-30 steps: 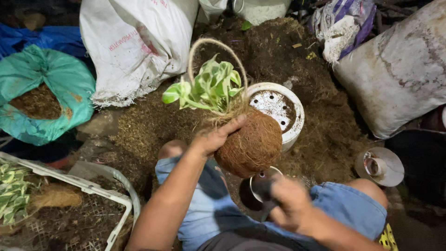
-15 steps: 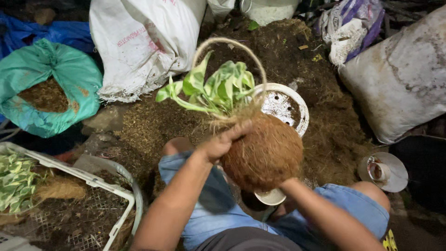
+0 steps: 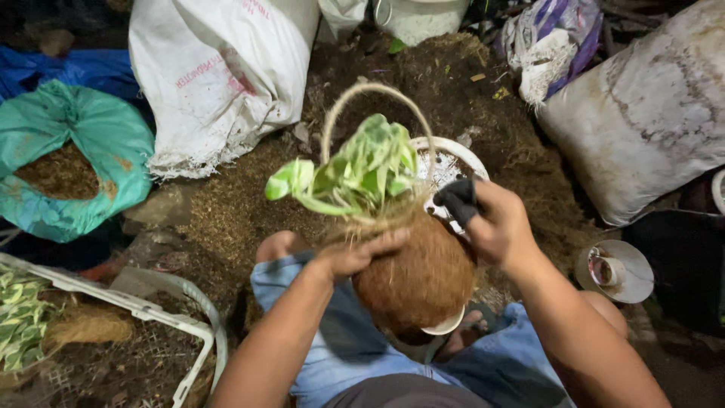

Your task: The person wraps a small potted plant with a coconut husk ball, securing it with twine and a rope handle. They use a small tool to tuck and tighten the wrapping material around the plant base.

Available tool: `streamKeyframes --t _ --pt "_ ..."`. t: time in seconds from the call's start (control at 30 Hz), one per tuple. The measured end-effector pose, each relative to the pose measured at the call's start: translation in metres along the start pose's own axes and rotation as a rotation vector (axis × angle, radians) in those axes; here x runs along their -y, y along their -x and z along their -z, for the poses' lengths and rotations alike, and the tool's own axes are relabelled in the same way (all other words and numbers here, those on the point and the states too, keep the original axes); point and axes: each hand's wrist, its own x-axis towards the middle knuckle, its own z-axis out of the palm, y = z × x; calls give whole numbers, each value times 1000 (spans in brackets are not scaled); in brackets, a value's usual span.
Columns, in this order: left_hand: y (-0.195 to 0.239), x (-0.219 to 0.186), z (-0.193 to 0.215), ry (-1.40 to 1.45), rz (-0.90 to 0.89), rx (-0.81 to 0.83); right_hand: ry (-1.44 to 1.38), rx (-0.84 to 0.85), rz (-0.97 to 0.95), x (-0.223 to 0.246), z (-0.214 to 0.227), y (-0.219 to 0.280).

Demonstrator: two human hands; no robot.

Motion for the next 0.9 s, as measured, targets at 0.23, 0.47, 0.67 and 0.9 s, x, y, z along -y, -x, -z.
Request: streamKeyframes --t 0.23,0.47,0.67,0.9 --pt "22 -21 -4 536 -155 35 -369 125 -399 -147 -63 -12" --pt "8 -22 3 200 -273 -130 -125 393 -527 -105 -148 128" --pt "-10 -19 2 -536 -473 -197 37 293 333 26 -50 118" --pt "11 -43 -28 819 -114 125 -67 -26 31 -14 9 2"
